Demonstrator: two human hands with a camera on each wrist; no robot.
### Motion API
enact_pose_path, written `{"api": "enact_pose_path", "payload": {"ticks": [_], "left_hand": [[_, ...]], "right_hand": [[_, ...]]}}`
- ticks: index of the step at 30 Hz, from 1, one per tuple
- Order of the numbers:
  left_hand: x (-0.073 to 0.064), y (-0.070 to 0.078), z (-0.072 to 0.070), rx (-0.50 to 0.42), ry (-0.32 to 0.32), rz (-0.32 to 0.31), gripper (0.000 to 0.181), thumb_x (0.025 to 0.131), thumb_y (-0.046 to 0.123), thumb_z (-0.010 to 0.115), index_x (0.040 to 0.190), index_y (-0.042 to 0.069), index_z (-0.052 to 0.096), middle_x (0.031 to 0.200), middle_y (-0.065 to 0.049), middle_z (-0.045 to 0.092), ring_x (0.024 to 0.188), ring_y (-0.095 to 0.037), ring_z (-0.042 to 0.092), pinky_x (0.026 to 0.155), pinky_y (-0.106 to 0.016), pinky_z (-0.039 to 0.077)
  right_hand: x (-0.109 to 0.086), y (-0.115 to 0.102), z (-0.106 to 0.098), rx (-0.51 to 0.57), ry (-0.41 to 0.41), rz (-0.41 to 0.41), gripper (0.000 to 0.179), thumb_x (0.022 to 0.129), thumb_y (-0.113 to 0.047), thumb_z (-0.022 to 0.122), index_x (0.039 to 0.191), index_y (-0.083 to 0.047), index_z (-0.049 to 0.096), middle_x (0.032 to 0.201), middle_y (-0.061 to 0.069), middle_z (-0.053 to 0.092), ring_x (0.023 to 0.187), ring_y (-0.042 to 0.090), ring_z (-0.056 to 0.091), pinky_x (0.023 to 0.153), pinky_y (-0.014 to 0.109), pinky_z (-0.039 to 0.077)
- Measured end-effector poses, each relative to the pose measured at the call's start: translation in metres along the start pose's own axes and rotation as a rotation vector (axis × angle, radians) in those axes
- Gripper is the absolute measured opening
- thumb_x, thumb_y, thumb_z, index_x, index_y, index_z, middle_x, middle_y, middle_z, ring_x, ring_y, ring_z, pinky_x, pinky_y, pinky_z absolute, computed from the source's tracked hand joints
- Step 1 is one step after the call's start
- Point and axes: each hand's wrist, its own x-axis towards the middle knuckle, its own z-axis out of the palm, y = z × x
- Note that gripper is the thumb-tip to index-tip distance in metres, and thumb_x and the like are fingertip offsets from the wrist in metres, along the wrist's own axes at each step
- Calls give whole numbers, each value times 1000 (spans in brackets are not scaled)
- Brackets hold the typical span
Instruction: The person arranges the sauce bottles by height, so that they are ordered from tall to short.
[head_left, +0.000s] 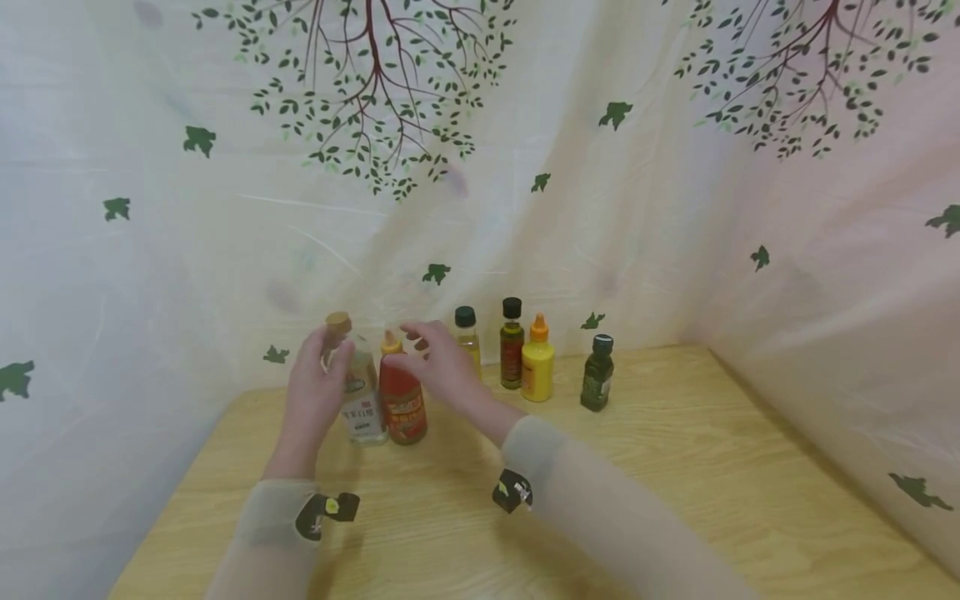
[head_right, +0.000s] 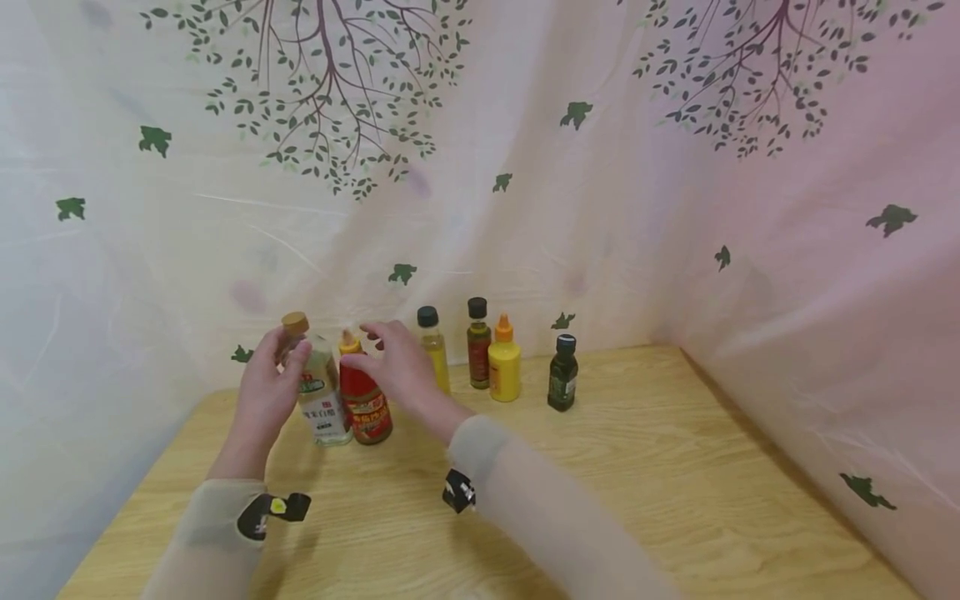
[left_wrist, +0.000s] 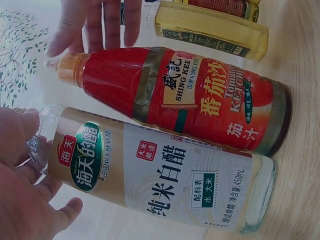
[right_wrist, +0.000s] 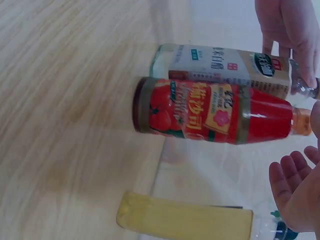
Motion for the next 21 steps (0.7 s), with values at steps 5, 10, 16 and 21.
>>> {"api": "enact_pose_path", "payload": {"ticks": [5,10,16,21], "left_hand": [[-1,0,0,0,2,9,56,118,43,52,158,4,49,159,-21,53,158,-44,38,130,-69,27],[-1,0,-1,0,2,9,58,118,44,51,159,4,48,158,-22,53,158,-45,37,130,-69,27],[-1,1,-1,-1,0,6,59,118,44,51,162,4,46,159,-22,52,158,-45,37,130,-69,26],[-1,0,-1,5,0,8,60,118,43,51,162,3,45,159,-23,51,158,-45,36,131,-68,27]], "right_hand": [[-1,-5,-23,-29,41,-31,63,103,-44,80,157,-20,61,144,2,66,124,22,66,98,39,62],[4,-3,-42,-18,71,-67,59,106,-39,78,157,-18,61,144,5,65,121,23,65,101,39,61],[8,2,-59,-28,147,-66,55,104,-38,81,153,-20,65,136,-1,65,116,23,66,98,38,61],[10,8,-69,-70,185,-41,53,104,-38,81,151,-20,66,136,1,66,111,20,66,93,39,61]]}}
